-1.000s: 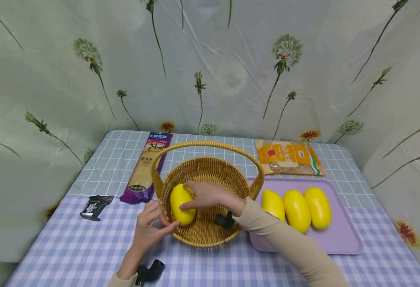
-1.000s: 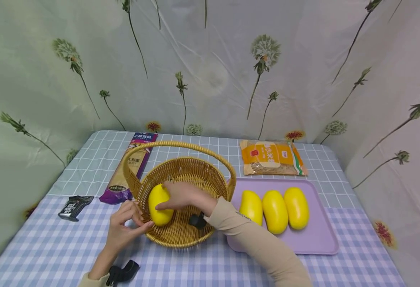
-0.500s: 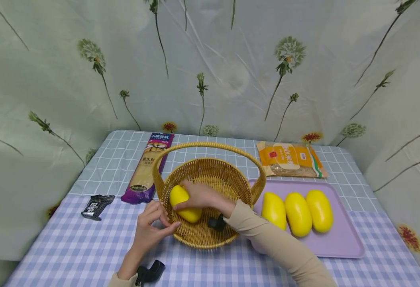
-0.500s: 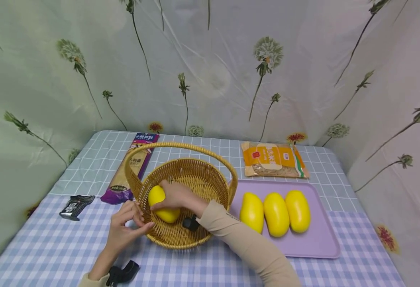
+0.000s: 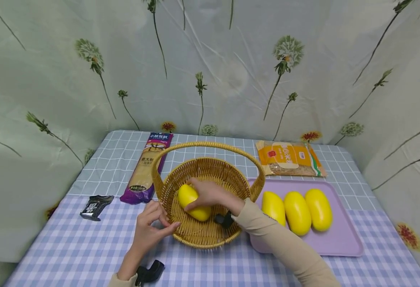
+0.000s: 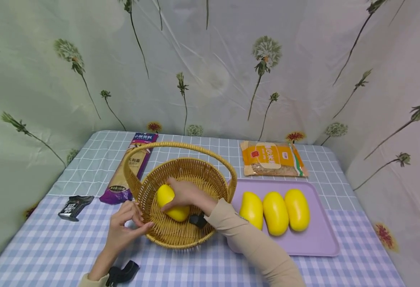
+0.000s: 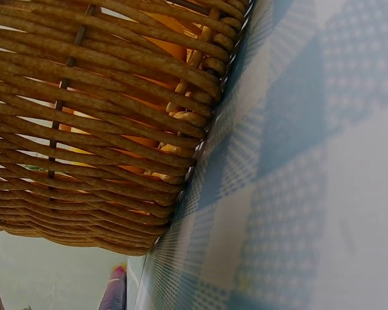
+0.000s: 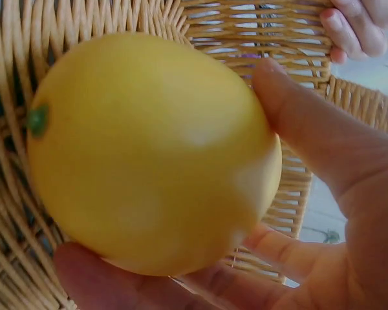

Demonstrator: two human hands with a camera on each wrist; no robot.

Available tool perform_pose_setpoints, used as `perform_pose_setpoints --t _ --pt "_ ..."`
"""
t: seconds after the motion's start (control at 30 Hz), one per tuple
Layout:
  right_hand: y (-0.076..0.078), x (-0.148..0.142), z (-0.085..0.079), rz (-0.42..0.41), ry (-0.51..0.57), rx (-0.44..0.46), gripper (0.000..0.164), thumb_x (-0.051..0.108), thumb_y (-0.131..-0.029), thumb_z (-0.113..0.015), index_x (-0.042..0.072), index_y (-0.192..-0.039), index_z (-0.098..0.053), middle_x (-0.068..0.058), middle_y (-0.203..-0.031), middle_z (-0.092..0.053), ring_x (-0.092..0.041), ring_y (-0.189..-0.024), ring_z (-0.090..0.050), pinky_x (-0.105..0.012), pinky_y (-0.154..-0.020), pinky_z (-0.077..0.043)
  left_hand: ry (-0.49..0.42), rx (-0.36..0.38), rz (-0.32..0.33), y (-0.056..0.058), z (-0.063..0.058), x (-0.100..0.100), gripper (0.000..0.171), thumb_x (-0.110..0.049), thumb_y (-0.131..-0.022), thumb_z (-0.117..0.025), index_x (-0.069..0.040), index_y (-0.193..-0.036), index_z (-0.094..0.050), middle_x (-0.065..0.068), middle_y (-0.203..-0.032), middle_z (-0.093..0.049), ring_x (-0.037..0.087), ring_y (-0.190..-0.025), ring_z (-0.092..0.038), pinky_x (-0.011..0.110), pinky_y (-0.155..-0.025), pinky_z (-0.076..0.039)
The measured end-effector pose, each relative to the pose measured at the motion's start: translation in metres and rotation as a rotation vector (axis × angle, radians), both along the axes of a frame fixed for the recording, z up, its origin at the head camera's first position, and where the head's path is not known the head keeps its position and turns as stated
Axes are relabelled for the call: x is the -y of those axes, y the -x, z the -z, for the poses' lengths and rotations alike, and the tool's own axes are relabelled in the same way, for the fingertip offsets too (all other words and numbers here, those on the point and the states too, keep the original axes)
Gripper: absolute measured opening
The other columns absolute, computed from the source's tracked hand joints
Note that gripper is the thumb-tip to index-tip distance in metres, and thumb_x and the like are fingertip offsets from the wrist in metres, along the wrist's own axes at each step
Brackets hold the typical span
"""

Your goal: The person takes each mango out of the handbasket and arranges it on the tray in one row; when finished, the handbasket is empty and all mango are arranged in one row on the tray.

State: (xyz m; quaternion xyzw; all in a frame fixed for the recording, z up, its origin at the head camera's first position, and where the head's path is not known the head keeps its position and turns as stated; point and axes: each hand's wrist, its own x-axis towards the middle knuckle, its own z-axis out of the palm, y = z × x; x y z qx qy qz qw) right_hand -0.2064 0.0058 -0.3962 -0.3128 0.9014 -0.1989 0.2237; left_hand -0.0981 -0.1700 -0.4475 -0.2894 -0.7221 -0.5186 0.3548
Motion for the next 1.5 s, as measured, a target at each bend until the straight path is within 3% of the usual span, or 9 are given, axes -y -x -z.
perform_pose_setpoints --t 0.23,0.5,0.77,1.07,1.27,1.5 --pt "0.003 -0.010 -0.004 -0.012 -0.028 -0.021 0.079 0.043 -0.074 -0.079 0.011 -0.136 -0.043 -0.007 -0.105 -0.062 -0.020 -0.088 -0.057 -0.031 -0.073 -0.046 0.000 -0.004 -0.006 0.001 -0.001 0.000 0.040 -0.030 -0.081 -0.076 -0.010 -0.057 -0.051 0.000 -0.065 -0.047 0.016 -0.068 -0.044 0.023 -0.074 -0.033" --pt "0.003 -0.030 -0.008 -0.003 0.020 0.053 0.077 0.041 -0.077 -0.077 0.013 -0.139 -0.040 -0.010 -0.115 -0.059 -0.021 -0.094 -0.056 -0.034 -0.076 -0.046 -0.011 -0.012 0.003 0.003 0.001 -0.001 0.039 -0.028 -0.081 -0.077 -0.010 -0.058 -0.051 0.000 -0.065 -0.047 0.014 -0.067 -0.044 0.023 -0.075 -0.033" --pt "-0.006 -0.049 -0.026 0.032 0.111 -0.056 0.076 0.048 -0.077 -0.076 0.021 -0.138 -0.041 -0.005 -0.104 -0.063 -0.016 -0.081 -0.057 -0.034 -0.069 -0.045 -0.014 -0.031 0.011 0.004 0.003 -0.001 0.037 -0.023 -0.078 -0.080 -0.010 -0.058 -0.052 0.000 -0.066 -0.048 0.015 -0.068 -0.044 0.023 -0.073 -0.033" --pt "-0.030 -0.070 -0.033 0.078 0.353 -0.155 0.076 0.052 -0.077 -0.073 0.027 -0.141 -0.040 0.001 -0.118 -0.060 -0.014 -0.101 -0.056 -0.036 -0.078 -0.046 -0.030 -0.030 0.029 0.004 0.006 0.000 0.033 -0.014 -0.073 -0.083 -0.011 -0.059 -0.053 0.000 -0.066 -0.048 0.015 -0.068 -0.044 0.022 -0.073 -0.034" --pt "-0.048 -0.084 -0.031 0.092 0.533 -0.167 0.078 0.048 -0.078 -0.074 0.028 -0.144 -0.038 0.008 -0.128 -0.052 -0.010 -0.106 -0.052 -0.034 -0.079 -0.049 -0.040 -0.035 0.032 0.004 0.007 0.000 0.033 -0.014 -0.073 -0.083 -0.011 -0.059 -0.053 0.000 -0.066 -0.048 0.015 -0.069 -0.044 0.023 -0.073 -0.034" --pt "-0.067 -0.105 -0.029 0.125 0.680 -0.213 0.077 0.033 -0.078 -0.079 0.030 -0.143 -0.038 0.009 -0.125 -0.054 -0.012 -0.105 -0.053 -0.034 -0.080 -0.048 -0.040 -0.039 0.038 0.004 0.006 0.000 0.033 -0.012 -0.073 -0.083 -0.010 -0.059 -0.053 0.000 -0.066 -0.049 0.016 -0.069 -0.044 0.023 -0.073 -0.034"
